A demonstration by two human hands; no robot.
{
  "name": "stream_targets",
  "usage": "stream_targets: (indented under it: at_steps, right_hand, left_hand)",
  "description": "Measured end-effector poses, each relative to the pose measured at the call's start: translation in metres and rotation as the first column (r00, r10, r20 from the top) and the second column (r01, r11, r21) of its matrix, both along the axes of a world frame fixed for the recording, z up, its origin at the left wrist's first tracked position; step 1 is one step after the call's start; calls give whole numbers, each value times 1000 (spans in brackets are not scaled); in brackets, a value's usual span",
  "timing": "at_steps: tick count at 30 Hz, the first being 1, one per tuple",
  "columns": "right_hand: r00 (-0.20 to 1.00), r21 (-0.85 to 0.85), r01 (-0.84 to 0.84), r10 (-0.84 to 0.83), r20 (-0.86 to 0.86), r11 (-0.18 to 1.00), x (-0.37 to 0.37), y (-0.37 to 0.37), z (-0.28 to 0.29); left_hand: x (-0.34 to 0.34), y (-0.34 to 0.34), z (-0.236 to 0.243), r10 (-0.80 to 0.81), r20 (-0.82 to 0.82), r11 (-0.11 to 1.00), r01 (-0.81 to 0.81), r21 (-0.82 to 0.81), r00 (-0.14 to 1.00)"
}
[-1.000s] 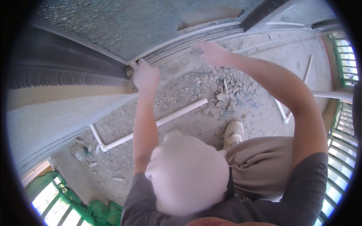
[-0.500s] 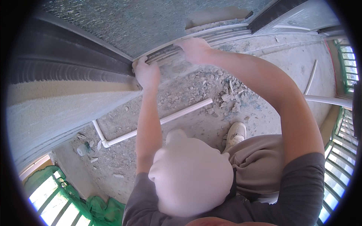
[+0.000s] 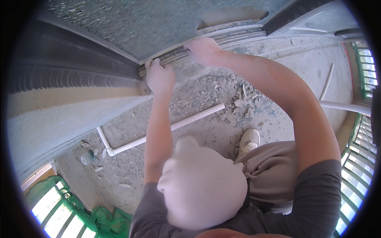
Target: The person secures a white pipe to a wall using a metal bracket and then uses a rotary hammer drill to create a groove in the concrete floor for another pipe. The person handles the pipe, bracket, and drill during the task.
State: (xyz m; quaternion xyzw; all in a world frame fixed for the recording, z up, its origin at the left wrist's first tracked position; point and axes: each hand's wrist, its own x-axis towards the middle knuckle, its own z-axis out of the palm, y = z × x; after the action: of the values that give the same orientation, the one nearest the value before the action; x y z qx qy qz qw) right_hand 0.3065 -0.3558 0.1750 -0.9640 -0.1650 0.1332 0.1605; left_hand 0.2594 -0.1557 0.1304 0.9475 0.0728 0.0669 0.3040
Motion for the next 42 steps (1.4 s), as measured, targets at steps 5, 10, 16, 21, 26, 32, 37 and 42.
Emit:
stream_targets:
  at_steps: [5, 10, 16, 21, 26, 32, 37, 42]
  right_hand:
    - [1000, -24, -3, 3, 14, 1000, 2, 3, -1]
    - [993, -110, -109, 113, 31, 988, 3, 2, 1]
    - [997, -125, -67, 70, 23, 990, 3, 7, 5]
    - [988, -102, -135, 126, -86, 986, 2, 4, 10]
    - [884, 63, -252, 256, -390, 966, -16, -9, 4]
    - [915, 104, -209, 231, -331, 973, -36, -31, -7]
    - [916, 16, -86, 86, -392, 996, -36, -36, -7]
    - [956, 60, -77, 90, -278, 995, -35, -34, -2]
  left_hand:
    - [3, 2, -15, 71, 92, 983, -54, -173, 993]
    - [5, 6, -22, 89, 109, 968, -61, -243, 990]
    - [6, 3, -22, 98, 165, 958, -48, -284, 982]
    - [8, 1, -21, 79, 201, 969, -28, -247, 976]
    - [13, 7, -22, 42, 219, 969, 14, -248, 975]
    - [14, 8, -26, 36, 220, 978, 11, -208, 975]
    - [5, 4, -22, 66, 270, 947, 25, -319, 960]
    - [-72, -8, -17, -258, 227, 911, 315, -268, 939]
